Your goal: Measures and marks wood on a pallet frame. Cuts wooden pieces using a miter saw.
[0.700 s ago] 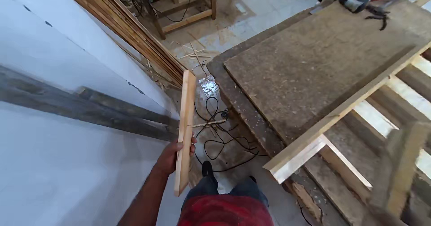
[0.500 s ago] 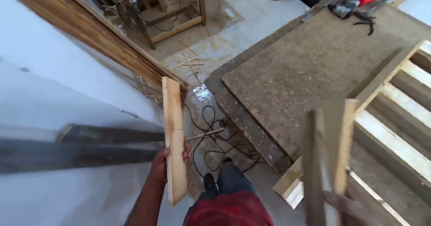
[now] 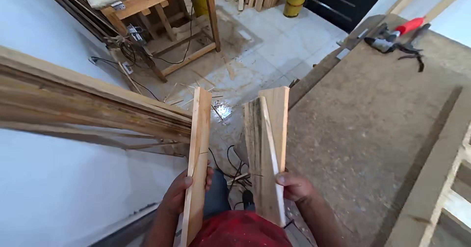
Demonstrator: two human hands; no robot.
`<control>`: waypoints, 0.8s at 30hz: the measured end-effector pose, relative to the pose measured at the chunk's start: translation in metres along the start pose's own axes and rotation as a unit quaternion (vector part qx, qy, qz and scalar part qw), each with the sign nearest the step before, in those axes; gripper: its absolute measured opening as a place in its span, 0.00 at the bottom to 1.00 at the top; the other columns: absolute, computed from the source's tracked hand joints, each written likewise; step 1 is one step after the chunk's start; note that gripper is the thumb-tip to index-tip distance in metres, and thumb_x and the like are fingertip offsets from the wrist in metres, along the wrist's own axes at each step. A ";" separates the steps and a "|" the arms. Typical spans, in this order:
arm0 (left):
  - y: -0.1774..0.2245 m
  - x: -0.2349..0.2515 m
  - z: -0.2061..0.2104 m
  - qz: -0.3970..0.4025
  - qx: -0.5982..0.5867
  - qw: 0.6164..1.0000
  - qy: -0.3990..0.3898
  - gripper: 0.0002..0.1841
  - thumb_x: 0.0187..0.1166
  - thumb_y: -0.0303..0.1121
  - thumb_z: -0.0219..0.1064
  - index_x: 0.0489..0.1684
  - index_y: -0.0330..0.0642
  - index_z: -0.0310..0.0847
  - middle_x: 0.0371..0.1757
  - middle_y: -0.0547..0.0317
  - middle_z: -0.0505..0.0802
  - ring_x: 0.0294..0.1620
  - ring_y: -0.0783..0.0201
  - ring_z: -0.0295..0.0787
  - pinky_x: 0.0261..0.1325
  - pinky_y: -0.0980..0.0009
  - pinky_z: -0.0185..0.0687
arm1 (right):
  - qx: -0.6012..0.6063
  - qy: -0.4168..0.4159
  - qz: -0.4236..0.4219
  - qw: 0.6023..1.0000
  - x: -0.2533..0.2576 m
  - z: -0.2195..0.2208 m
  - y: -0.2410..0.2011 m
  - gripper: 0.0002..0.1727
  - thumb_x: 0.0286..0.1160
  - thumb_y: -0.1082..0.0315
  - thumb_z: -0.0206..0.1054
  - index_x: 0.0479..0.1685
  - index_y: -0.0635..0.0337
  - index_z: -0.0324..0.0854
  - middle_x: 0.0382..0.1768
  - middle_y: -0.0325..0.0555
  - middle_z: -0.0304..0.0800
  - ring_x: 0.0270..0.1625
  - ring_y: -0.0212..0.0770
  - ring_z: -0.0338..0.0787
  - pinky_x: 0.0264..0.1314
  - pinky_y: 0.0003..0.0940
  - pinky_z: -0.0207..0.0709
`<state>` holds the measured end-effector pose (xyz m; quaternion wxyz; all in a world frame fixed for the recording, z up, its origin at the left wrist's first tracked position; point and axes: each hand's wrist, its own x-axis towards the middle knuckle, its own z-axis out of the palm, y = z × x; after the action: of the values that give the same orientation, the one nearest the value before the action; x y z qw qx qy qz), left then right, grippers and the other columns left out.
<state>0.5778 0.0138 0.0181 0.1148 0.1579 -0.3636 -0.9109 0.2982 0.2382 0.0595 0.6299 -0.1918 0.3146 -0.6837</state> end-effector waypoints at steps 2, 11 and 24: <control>0.024 0.045 -0.020 -0.008 0.001 1.000 0.023 0.43 0.67 0.53 0.79 0.81 0.39 0.71 0.66 0.39 0.88 0.58 0.50 0.91 0.61 0.55 0.89 | -0.116 0.087 0.041 0.989 0.060 0.003 -0.006 0.34 0.51 0.57 0.87 0.62 0.58 0.82 0.48 0.46 0.95 0.51 0.39 0.94 0.59 0.40 0.89; 0.152 0.253 -0.068 -0.095 0.041 0.992 0.074 0.37 0.57 0.44 0.83 0.71 0.43 0.78 0.53 0.48 0.95 0.51 0.57 0.95 0.55 0.54 0.93 | -0.395 0.292 0.151 0.858 0.306 0.018 -0.013 0.43 0.43 0.41 0.86 0.67 0.48 0.81 0.45 0.40 0.94 0.46 0.39 0.94 0.49 0.48 0.91; 0.250 0.432 -0.125 -0.101 -0.024 0.993 0.053 0.31 0.48 0.40 0.90 0.54 0.43 0.83 0.41 0.51 0.96 0.41 0.60 0.97 0.47 0.58 0.95 | -0.364 0.336 0.132 0.859 0.447 -0.016 -0.113 0.42 0.63 0.38 0.76 0.77 0.49 0.76 0.46 0.42 0.95 0.43 0.39 0.95 0.47 0.45 0.91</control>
<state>0.2482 -0.3817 0.0190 0.0452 0.2393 -0.3168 -0.9167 0.1443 -0.1969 0.0637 0.4554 -0.1228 0.7558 -0.4542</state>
